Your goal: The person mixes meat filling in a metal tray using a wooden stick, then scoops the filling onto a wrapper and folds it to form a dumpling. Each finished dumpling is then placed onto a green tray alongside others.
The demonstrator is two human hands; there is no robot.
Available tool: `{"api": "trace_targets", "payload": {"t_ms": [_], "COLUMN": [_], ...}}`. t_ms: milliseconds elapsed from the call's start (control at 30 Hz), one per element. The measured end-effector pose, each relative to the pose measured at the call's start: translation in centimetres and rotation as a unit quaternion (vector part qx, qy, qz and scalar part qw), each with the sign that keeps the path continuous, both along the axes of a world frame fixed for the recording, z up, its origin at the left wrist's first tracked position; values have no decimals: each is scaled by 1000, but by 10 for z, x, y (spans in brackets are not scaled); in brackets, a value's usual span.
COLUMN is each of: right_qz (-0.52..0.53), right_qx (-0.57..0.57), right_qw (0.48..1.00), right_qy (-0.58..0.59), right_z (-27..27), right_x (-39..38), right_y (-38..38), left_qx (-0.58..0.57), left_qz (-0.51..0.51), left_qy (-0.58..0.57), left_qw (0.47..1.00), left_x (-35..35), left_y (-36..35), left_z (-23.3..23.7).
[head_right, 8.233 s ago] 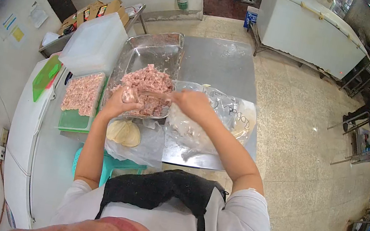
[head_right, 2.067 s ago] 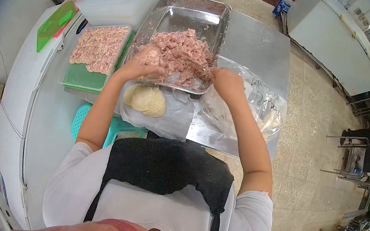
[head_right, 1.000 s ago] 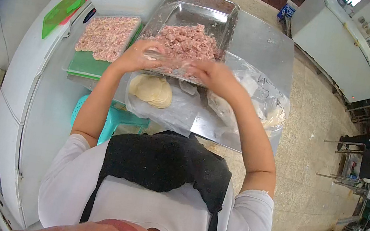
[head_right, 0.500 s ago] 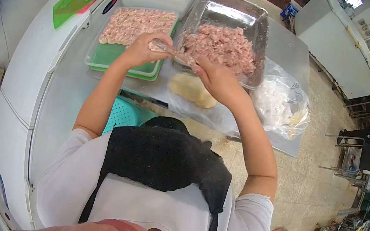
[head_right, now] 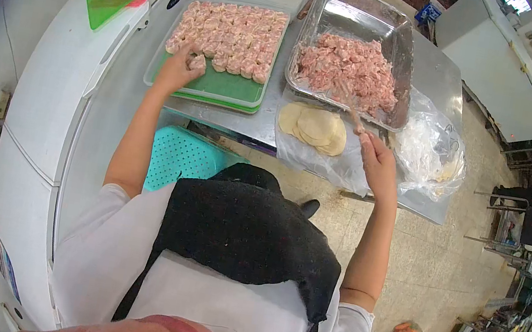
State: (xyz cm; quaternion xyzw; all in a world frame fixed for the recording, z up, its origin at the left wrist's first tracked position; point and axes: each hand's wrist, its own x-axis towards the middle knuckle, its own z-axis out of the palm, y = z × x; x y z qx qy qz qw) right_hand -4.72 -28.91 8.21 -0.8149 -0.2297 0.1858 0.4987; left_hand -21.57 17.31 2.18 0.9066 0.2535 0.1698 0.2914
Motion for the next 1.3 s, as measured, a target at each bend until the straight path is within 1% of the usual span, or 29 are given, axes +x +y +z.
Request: {"api": "trace_targets", "payload": {"t_ms": [67, 100, 167, 200, 233, 267, 300, 367, 400, 433, 467, 500, 533, 600, 633, 667, 700, 733, 800, 833, 900, 967, 1033, 1067, 1100, 1133, 1200, 1233, 1300], "right_qz": [-8, -14, -14, -14, -23, 9, 40, 62, 66, 72, 85, 100, 101, 125, 144, 134, 185, 206, 233, 256, 279, 226, 226, 267, 307, 313, 333, 337, 328], "right_qx": [-7, -11, -37, -64, -66, -101, -138, -326, -374, -421, -431, -440, -440, -414, -424, -453, -353, -344, -351, -360, -369, -335, -303, -240, -176, -172, -267, -263, -336], "right_qw": [1000, 1000, 999, 998, 997, 991, 979, 901, 871, 837, 818, 797, 797, 729, 732, 723, 742, 729, 719, 708, 702, 759, 745, 755, 761, 761, 720, 720, 763], "right_qy": [-9, -19, -22, -26, -24, -83, -141, -281, -312, -342, -372, -402, -401, -531, -513, -504, -539, -554, -553, -551, -541, -510, -549, -549, -544, -541, -547, -547, -443], "right_z": [6, 10, 13, 15, 17, 19, 23, 42, 50, 53, 49, 42, 34, 14, 3, 1, -11, -5, 6, 13, 32, 41, -6, -30, -42, -36, 1, 16, 45], "right_x": [-4, -5, -3, 0, 4, 12, 21, 49, 66, 85, 112, 138, 157, 179, 174, 151, 143, 131, 124, 129, 161, 186, 204, 197, 189, 173, 148, 153, 185], "right_y": [-1, -2, -3, -5, -5, -4, -3, -5, -8, -10, -14, -18, -17, -10, 1, 11, 9, 8, 1, -1, 0, 8, 12, 12, 12, 7, -2, 1, 16], "left_qx": [-63, -63, -8, -10, 48, 104, 102, 76, 74, 127, 180, 180, 144, 29, -50, -81, -114, -113, 47, 47, -80, -108, -134, -119, -105, -106, -104, -103, -187], "left_qz": [54, 53, 34, 28, 23, 16, 5, -40, -49, -24, 4, 2, -42, -133, -178, -193, -207, -203, -212, -205, -141, -112, -86, -75, -65, -58, -28, -23, 56], "left_qy": [74, 76, 6, 8, -15, -38, -38, -20, -19, 27, 72, 73, 33, -25, -46, -11, 24, 24, -87, -85, -25, -43, -60, -100, -139, -135, -111, -108, -148], "left_qw": [994, 994, 999, 1000, 998, 994, 994, 996, 996, 991, 981, 981, 988, 990, 982, 978, 971, 972, 972, 974, 986, 987, 985, 985, 983, 984, 988, 988, 970], "left_x": [5, 8, 19, 24, 29, 33, 32, 27, 26, 22, 19, 23, 33, 54, 66, 80, 91, 100, 111, 113, 113, 113, 113, 113, 113, 111, 111, 112, 113], "left_y": [-20, -18, -12, -10, -8, -7, -5, -6, -16, -29, -41, -64, -100, -163, -189, -209, -226, -240, -262, -266, -266, -267, -268, -269, -271, -275, -279, -278, -270], "left_z": [21, 14, -10, -15, -19, -23, -22, -12, -5, 5, 15, 31, 49, 54, 46, 34, 20, 4, -21, -23, -26, -26, -28, -31, -34, -29, -11, -12, -22]}}
